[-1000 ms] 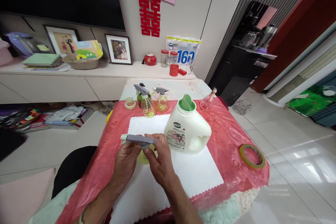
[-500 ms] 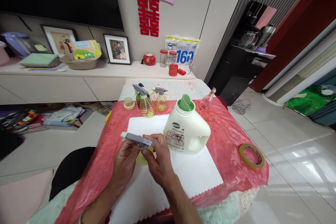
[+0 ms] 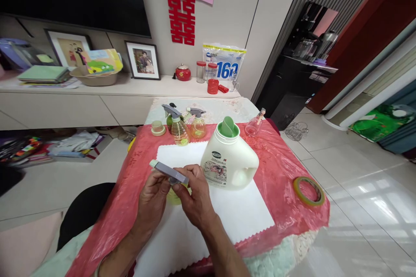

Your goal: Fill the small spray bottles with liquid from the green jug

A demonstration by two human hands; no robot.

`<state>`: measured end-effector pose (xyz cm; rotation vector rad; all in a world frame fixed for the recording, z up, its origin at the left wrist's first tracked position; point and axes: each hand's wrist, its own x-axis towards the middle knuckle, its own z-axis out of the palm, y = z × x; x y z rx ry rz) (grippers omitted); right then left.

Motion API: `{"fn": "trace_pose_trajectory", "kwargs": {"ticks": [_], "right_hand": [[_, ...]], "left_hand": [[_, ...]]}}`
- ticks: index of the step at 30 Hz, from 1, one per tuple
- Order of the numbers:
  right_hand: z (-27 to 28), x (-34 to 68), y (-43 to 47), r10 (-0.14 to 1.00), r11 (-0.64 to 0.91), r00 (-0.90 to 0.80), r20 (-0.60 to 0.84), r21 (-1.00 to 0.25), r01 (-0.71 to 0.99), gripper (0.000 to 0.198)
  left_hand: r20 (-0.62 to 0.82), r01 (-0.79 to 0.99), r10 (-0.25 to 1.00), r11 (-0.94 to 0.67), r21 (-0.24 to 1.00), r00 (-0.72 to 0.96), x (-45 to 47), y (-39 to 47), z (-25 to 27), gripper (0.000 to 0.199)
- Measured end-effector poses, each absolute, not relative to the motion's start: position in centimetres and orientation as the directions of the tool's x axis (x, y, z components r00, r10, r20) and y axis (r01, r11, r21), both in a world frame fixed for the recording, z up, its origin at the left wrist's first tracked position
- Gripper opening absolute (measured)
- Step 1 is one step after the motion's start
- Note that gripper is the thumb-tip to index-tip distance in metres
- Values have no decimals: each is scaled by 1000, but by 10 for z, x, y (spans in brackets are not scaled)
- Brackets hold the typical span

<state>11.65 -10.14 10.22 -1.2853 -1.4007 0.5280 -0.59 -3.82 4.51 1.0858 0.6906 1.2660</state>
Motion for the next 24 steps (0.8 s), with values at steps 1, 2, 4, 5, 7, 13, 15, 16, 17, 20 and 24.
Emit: {"fn": "trace_pose_trajectory", "kwargs": {"ticks": [1,2,4,5,7,13,15,16,17,20,24], "right_hand": [[103,117,-101,894,307,190,405,-864,399,29],[102,118,-101,894,306,188,406,-862,404,28],[98,116,-100,879,314,210,427,-852,419,27],[96,114,-99,867,320,227,443,-845,428,26],[91,110,-99,840,330,263,475,-832,446,25],[98,111,-98,859,326,214,464,-820,470,23],[102,113,-98,866,332,187,464,-813,478,21],[102,113,-97,861,337,187,472,-807,484,20],[100,112,-97,852,343,195,485,-800,491,19],[92,106,-96,811,359,241,533,-778,515,22],[87,97,-100,772,372,278,572,-761,532,24]], "left_hand": [[145,-383,969,-59,922,201,-5,-38,46,29],[142,-370,971,-63,927,190,-5,-39,47,30],[133,-346,974,-63,936,181,-4,-40,50,31],[133,-336,975,-66,940,180,-4,-40,52,31],[146,-324,974,-84,942,173,-4,-41,56,31],[180,-315,970,-122,941,161,-4,-39,58,31],[164,-346,970,-93,934,181,-4,-39,56,31],[151,-364,970,-74,928,190,-4,-38,54,32],[135,-381,971,-51,923,198,-4,-38,53,33],[75,-417,977,16,909,201,-5,-39,52,39],[25,-409,974,72,910,227,-10,-42,58,45]]}}
